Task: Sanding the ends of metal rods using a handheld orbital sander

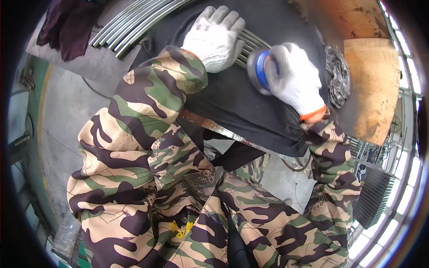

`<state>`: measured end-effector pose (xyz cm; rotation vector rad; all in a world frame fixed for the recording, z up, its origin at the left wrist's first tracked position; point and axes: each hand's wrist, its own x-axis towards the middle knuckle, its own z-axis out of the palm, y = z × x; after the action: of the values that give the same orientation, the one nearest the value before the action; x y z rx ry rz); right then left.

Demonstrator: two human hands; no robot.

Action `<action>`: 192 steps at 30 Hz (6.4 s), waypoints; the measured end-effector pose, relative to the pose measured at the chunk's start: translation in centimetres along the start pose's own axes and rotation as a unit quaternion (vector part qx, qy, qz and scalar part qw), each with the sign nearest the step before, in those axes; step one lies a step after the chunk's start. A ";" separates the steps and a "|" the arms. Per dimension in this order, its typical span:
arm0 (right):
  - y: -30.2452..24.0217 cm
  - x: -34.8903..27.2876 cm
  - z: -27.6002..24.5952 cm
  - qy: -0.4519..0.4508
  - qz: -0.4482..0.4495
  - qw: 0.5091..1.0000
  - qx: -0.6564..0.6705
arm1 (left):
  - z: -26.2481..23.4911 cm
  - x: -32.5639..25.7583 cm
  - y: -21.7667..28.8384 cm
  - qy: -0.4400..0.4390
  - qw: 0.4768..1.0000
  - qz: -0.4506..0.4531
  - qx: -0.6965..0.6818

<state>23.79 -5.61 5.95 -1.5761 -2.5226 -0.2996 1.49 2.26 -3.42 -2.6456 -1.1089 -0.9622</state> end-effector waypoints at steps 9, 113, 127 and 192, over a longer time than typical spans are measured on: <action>1.1 -0.2 0.8 0.017 0.012 1.000 -0.020 | 0.3 0.0 0.7 0.009 1.000 -0.012 0.006; 9.3 -4.6 -0.3 -0.059 0.221 0.973 -0.035 | -1.3 1.9 3.1 -0.148 0.977 -0.127 0.086; 7.0 -4.1 -0.1 0.024 0.089 0.995 -0.032 | -1.0 0.7 0.9 -0.079 0.996 -0.042 0.021; 3.0 1.3 -1.2 0.007 0.031 0.999 -0.023 | -1.6 0.7 2.3 -0.093 0.996 0.001 -0.014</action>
<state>25.95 -3.52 7.63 -1.6581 -2.4679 -0.3627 2.57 0.46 -1.46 -2.8050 -1.1354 -0.7490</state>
